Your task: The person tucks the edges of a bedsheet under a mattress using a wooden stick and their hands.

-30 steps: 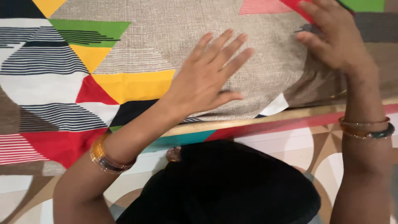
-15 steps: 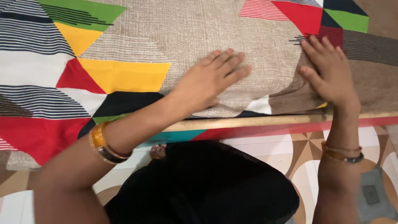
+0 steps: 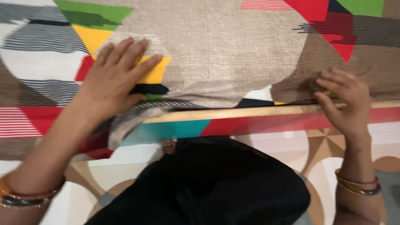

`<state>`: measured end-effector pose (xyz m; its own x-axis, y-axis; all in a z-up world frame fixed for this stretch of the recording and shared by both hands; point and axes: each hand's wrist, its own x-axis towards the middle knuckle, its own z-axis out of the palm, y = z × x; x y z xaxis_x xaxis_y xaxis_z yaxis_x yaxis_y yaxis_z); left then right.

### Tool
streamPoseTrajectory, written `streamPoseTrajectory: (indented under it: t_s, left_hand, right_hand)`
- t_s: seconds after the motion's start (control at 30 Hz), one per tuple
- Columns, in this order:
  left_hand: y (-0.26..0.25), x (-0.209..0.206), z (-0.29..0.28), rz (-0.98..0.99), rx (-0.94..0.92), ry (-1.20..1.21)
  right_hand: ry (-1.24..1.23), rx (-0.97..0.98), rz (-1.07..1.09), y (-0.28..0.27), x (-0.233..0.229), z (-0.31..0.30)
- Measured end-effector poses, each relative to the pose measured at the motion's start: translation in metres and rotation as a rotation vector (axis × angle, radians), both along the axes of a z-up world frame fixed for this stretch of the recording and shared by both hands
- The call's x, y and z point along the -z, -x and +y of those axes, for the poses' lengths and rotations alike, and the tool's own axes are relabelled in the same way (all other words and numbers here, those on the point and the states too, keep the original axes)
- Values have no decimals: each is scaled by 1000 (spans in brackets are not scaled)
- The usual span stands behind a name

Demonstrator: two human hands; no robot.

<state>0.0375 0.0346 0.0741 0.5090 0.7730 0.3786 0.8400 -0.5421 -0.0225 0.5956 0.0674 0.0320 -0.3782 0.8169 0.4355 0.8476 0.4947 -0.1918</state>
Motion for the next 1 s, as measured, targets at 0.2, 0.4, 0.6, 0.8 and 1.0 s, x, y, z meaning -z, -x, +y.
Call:
streamPoseTrajectory:
  t_s: [0.2,0.4,0.6,0.8,1.0]
  left_hand:
    - [-47,6,-10,-479,474,765]
    - [-63,50,38,-287,462,1391]
    - [-49,77,51,-221,378,1317]
    - [-26,46,27,-53,204,1232]
    - [10,-2,2,-221,-76,657]
  right_hand:
    - [779,-562,133,83,-3,23]
    - [1080,-670,-155,158,1,43]
    - [1067,-545,-298,179,-5,35]
    - [860,-509,-331,193,-30,14]
    - [11,-559,-188,237,-62,7]
